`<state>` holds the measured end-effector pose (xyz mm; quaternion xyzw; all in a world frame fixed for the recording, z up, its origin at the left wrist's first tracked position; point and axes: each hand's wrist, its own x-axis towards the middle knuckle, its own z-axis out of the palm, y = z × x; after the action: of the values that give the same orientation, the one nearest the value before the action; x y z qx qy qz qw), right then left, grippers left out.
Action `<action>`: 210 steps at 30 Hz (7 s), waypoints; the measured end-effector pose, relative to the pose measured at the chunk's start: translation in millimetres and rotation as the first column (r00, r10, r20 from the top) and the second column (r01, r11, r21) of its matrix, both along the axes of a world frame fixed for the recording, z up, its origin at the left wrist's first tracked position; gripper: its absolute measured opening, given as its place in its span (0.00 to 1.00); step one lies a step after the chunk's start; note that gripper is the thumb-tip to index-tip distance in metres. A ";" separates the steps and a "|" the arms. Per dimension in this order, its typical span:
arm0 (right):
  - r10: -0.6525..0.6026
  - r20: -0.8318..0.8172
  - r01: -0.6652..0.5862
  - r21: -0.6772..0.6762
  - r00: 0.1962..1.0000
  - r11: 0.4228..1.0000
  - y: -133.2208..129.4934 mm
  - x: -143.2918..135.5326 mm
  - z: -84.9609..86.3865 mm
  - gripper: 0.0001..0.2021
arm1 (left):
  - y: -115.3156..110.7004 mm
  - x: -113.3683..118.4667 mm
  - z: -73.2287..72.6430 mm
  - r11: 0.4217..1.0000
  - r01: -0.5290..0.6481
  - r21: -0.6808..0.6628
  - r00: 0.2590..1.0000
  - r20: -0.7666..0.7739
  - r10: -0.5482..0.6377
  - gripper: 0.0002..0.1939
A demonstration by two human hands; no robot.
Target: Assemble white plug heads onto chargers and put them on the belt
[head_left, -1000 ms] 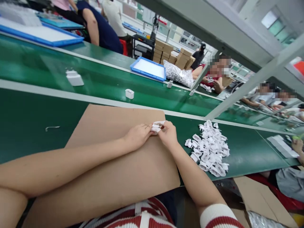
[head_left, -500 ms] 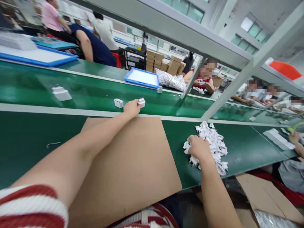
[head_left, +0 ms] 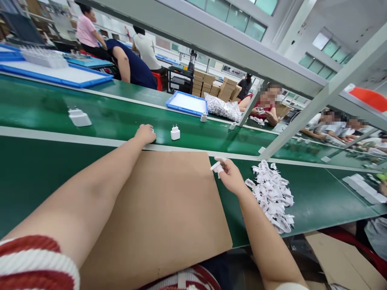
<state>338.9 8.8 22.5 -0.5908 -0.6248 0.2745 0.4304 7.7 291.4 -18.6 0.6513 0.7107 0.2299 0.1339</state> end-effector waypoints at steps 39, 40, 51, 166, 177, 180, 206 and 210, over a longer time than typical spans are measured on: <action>0.034 0.625 -0.157 0.143 0.780 0.977 4.8 -43.4 -8.5 0.10 | -211.8 98.5 -14.0 0.665 0.731 0.153 0.480 0.577 -0.660 0.20; 0.024 0.637 -0.158 0.155 0.770 0.975 4.2 -43.4 -8.1 0.10 | -211.9 98.4 -13.9 0.665 0.731 0.153 0.482 0.573 -0.662 0.19; 0.006 0.718 -0.152 0.140 0.696 0.978 3.6 -47.5 -0.4 0.11 | -212.1 99.5 -11.2 0.654 0.731 0.194 0.469 0.553 -0.688 0.17; 0.076 0.525 -0.157 0.112 0.848 0.981 -15.9 -39.0 2.8 0.09 | -229.3 101.4 -10.0 0.627 0.749 0.215 0.529 0.377 -0.760 0.13; 0.045 0.666 -0.163 0.116 0.745 0.980 -16.2 -41.0 2.0 0.09 | -226.8 101.5 -10.1 0.603 0.766 0.224 0.512 0.356 -0.782 0.12; 0.016 0.731 -0.146 0.115 0.682 0.983 -13.1 -41.8 3.7 0.09 | -227.0 101.8 -10.6 0.601 0.766 0.227 0.513 0.347 -0.785 0.12; 0.057 0.678 -0.098 0.022 0.732 0.995 -2.5 -46.5 13.9 0.09 | -229.0 99.2 -14.0 0.648 0.715 0.262 0.437 0.555 -0.708 0.16; 0.031 0.626 -0.080 0.050 0.779 0.995 -6.4 -45.1 5.8 0.08 | -227.3 101.8 -12.8 0.702 0.693 0.163 0.521 0.560 -0.644 0.21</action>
<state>293.7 2.4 28.3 -0.6132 -0.7589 0.0527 0.2127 109.5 64.0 -31.4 0.7650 0.3377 0.3181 0.4467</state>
